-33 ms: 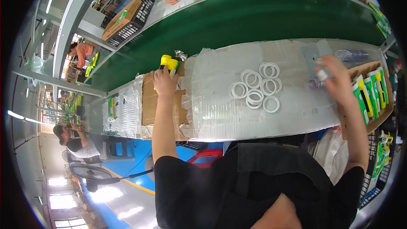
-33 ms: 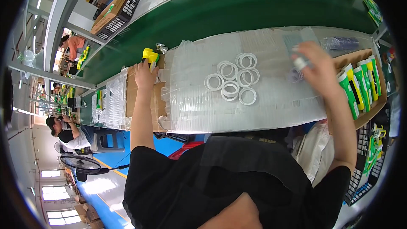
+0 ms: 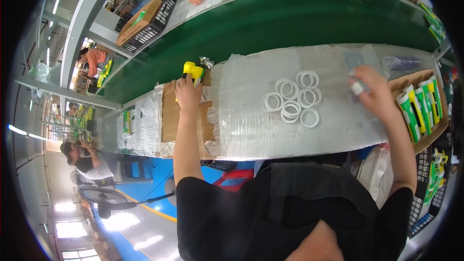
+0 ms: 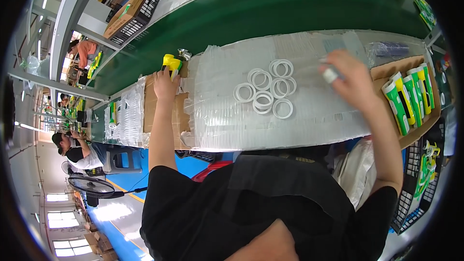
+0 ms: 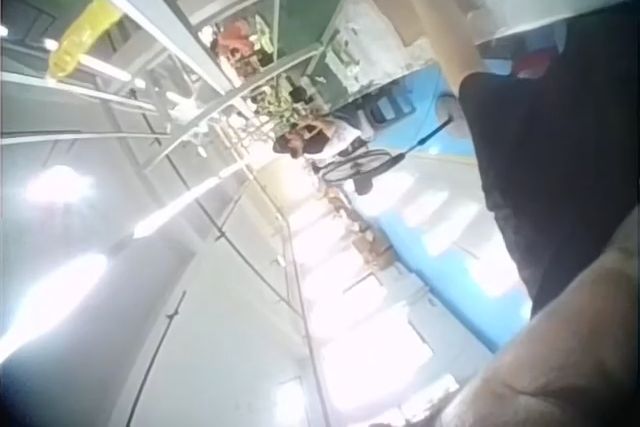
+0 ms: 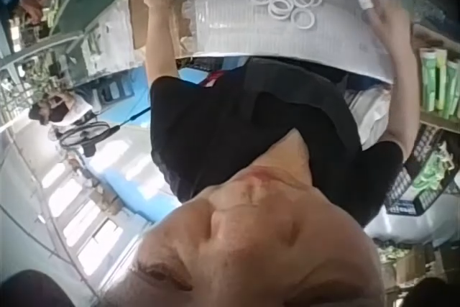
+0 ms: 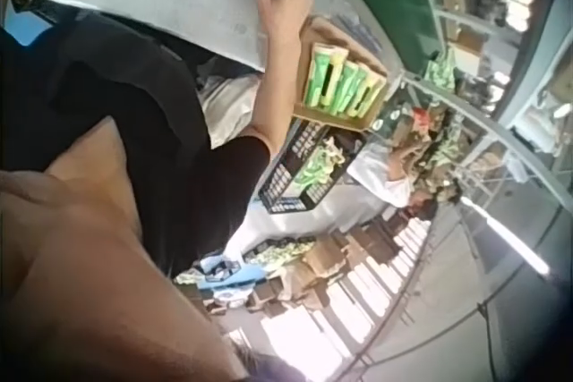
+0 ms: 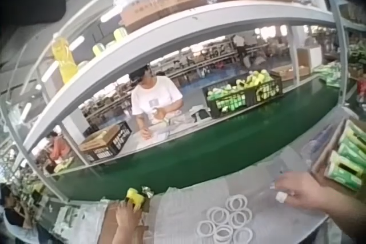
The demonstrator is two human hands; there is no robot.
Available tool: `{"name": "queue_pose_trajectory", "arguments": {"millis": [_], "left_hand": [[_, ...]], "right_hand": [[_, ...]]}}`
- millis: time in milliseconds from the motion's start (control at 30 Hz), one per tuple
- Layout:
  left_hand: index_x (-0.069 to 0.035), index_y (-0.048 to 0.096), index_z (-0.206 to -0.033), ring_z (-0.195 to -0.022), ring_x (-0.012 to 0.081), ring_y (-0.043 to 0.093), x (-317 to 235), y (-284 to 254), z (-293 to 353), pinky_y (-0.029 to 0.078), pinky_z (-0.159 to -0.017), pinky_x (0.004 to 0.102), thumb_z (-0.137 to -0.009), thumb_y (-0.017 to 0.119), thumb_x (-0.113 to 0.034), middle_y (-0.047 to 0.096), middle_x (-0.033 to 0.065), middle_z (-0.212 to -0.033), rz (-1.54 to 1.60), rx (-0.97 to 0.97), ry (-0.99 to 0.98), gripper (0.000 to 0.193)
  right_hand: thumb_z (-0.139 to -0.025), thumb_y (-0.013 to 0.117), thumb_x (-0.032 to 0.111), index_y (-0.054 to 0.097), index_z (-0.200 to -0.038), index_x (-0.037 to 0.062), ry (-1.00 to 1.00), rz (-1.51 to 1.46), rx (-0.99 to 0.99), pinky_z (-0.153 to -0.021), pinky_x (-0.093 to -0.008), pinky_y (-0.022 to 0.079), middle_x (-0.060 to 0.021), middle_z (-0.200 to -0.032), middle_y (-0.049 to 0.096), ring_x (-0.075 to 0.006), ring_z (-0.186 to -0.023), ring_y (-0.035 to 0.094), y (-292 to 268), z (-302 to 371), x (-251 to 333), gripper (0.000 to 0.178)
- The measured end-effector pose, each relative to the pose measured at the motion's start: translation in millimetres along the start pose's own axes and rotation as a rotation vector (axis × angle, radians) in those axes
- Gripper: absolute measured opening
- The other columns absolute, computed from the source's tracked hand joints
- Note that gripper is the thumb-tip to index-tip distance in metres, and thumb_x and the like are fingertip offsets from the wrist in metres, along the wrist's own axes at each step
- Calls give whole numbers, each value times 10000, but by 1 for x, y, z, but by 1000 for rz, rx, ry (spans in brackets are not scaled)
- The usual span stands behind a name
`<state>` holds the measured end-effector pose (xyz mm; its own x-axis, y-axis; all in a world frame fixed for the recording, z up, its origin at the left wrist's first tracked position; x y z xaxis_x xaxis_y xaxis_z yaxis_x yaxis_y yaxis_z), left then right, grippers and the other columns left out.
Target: The worker is assembling flashlight components, specifically attaching the reflector and lens assemblies to the main body casings on a factory assembly line.
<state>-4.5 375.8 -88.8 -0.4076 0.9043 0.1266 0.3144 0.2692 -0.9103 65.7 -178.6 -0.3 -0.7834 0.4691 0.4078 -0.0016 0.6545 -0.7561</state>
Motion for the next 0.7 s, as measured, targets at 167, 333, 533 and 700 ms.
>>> {"name": "queue_pose_trajectory", "arguments": {"millis": [167, 333, 533, 700], "left_hand": [[-28, 608, -1225, -926, 297, 613, -35, -42, -2, 508, -792, 396, -763, 776, -241, 625, 148, -986, 332, -169, 101, 535], [-19, 595, -1258, -811, 176, 624, -156, -129, 35, 495, -677, 276, -740, 812, -139, 650, 91, -955, 1023, -72, 215, 573], [-36, 590, -1243, -920, 191, 640, -238, -149, 84, 507, -738, 293, -774, 780, -92, 654, 94, -1024, 1358, 110, 573, 509], [-1, 603, -1198, -978, 209, 642, -302, -126, 84, 510, -884, 318, -1004, 543, -288, 659, 111, -1072, 2400, 920, -56, 351]], "right_hand": [[-903, 605, 95, 593, -1140, 1, 36, -412, 130, -877, -380, 503, -159, -1065, 664, -325, -986, 648, 79, -28, 59, 255], [-890, 698, 205, 521, -1257, 2, 277, -691, -22, -907, -363, 491, -131, -1151, 644, -255, -1047, 638, 121, -45, 93, 455], [-870, 726, 246, 462, -1308, 7, 519, -947, -213, -909, -334, 483, -77, -1096, 611, -152, -1018, 596, 85, -3, 97, 565], [-861, 697, 205, 446, -1294, 25, 523, -1258, -9, -811, -321, 486, -85, -966, 595, -165, -859, 600, 52, 55, 94, 532]]}}
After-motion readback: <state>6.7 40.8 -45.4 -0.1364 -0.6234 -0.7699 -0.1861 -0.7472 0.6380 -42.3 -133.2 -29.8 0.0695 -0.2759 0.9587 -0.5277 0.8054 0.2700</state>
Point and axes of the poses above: each hand's wrist, its own z-axis away from the middle knuckle, its own y-axis out of the palm, x = y × z, the point moved 3 cm from there along -z, towards the middle knuckle
